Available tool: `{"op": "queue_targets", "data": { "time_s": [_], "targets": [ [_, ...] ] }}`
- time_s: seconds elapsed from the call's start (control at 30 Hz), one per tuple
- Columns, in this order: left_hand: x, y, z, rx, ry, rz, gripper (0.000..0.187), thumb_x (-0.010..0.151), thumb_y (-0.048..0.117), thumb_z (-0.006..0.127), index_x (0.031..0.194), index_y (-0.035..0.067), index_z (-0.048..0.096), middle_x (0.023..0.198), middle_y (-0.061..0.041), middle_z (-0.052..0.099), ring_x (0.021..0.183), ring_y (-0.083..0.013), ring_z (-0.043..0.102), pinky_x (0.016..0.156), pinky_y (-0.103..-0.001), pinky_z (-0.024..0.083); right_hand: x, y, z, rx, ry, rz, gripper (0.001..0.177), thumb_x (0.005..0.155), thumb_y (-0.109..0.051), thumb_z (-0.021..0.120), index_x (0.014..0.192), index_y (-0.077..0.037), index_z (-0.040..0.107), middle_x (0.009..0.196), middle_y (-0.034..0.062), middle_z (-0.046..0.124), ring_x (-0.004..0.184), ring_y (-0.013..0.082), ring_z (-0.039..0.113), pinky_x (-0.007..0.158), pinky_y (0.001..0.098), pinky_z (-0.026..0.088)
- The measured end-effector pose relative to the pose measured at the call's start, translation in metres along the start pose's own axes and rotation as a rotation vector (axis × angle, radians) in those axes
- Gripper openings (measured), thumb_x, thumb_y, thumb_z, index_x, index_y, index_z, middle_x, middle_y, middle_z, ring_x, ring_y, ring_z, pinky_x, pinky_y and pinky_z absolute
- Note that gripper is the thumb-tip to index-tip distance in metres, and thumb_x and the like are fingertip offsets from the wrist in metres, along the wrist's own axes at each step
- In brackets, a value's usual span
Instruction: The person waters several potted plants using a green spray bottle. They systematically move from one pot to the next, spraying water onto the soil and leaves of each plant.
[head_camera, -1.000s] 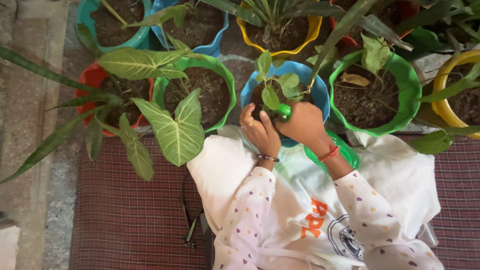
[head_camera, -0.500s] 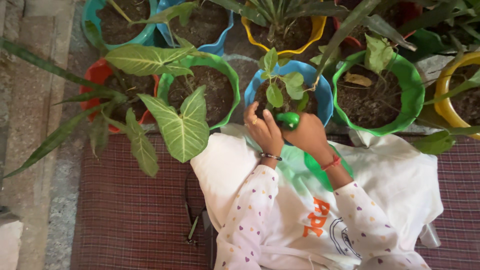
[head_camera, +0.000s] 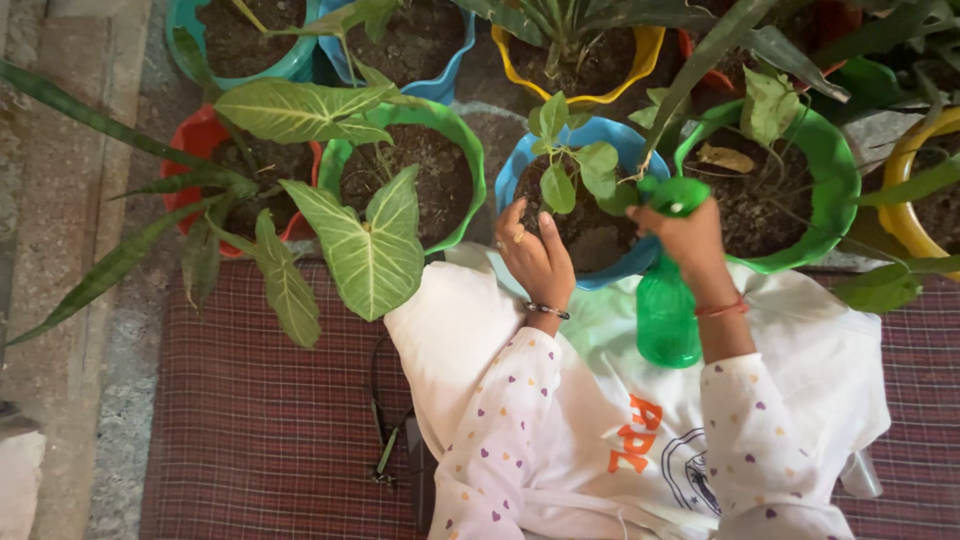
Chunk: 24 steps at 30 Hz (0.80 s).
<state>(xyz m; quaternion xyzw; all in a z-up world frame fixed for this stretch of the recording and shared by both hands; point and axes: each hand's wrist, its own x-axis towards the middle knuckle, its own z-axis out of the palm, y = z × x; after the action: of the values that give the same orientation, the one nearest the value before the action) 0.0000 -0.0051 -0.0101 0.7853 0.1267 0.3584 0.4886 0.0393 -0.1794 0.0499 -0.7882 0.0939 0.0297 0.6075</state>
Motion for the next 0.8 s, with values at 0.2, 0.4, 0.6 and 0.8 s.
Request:
{"op": "queue_targets", "data": {
  "time_s": [0.2, 0.4, 0.6, 0.8],
  "targets": [
    [0.005, 0.006, -0.003, 0.045, -0.014, 0.014, 0.037, 0.104, 0.024, 0.059, 0.133, 0.002, 0.053, 0.130, -0.018, 0.059, 0.124, -0.0377, 0.056, 0.106, -0.050, 0.041, 0.016, -0.042, -0.011, -0.311, -0.018, -0.058, 0.016, 0.083, -0.012, 0.084, 0.091, -0.001, 0.074, 0.076, 0.0070, 0.071, 0.065, 0.0121, 0.064, 0.061, 0.0297, 0.050],
    [0.009, 0.011, -0.007, 0.104, -0.065, -0.004, 0.036, 0.105, 0.022, 0.055, 0.138, 0.008, 0.057, 0.130, -0.015, 0.061, 0.124, -0.0357, 0.057, 0.104, -0.049, 0.042, 0.054, -0.053, -0.015, -0.705, -0.203, -0.403, 0.036, 0.071, -0.018, 0.087, 0.103, -0.006, 0.075, 0.090, 0.0159, 0.073, 0.081, 0.0345, 0.070, 0.071, 0.0439, 0.054],
    [0.009, 0.011, -0.005, 0.063, -0.071, -0.044, 0.036, 0.109, 0.025, 0.046, 0.137, 0.007, 0.057, 0.132, -0.016, 0.062, 0.124, -0.0367, 0.058, 0.102, -0.050, 0.041, 0.107, -0.060, 0.000, -1.177, -0.261, -0.532, 0.042, 0.068, -0.030, 0.088, 0.095, -0.002, 0.072, 0.093, 0.0220, 0.070, 0.088, 0.0426, 0.069, 0.076, 0.0483, 0.055],
    [0.008, 0.015, -0.006, 0.031, -0.029, -0.037, 0.037, 0.109, 0.027, 0.043, 0.136, 0.006, 0.059, 0.131, -0.017, 0.062, 0.123, -0.0374, 0.058, 0.104, -0.050, 0.042, 0.128, -0.073, 0.040, -1.033, -0.504, -0.738, 0.040, 0.076, -0.010, 0.071, 0.116, -0.008, 0.076, 0.090, 0.0239, 0.072, 0.086, 0.0428, 0.070, 0.077, 0.0495, 0.055]
  ]
}}
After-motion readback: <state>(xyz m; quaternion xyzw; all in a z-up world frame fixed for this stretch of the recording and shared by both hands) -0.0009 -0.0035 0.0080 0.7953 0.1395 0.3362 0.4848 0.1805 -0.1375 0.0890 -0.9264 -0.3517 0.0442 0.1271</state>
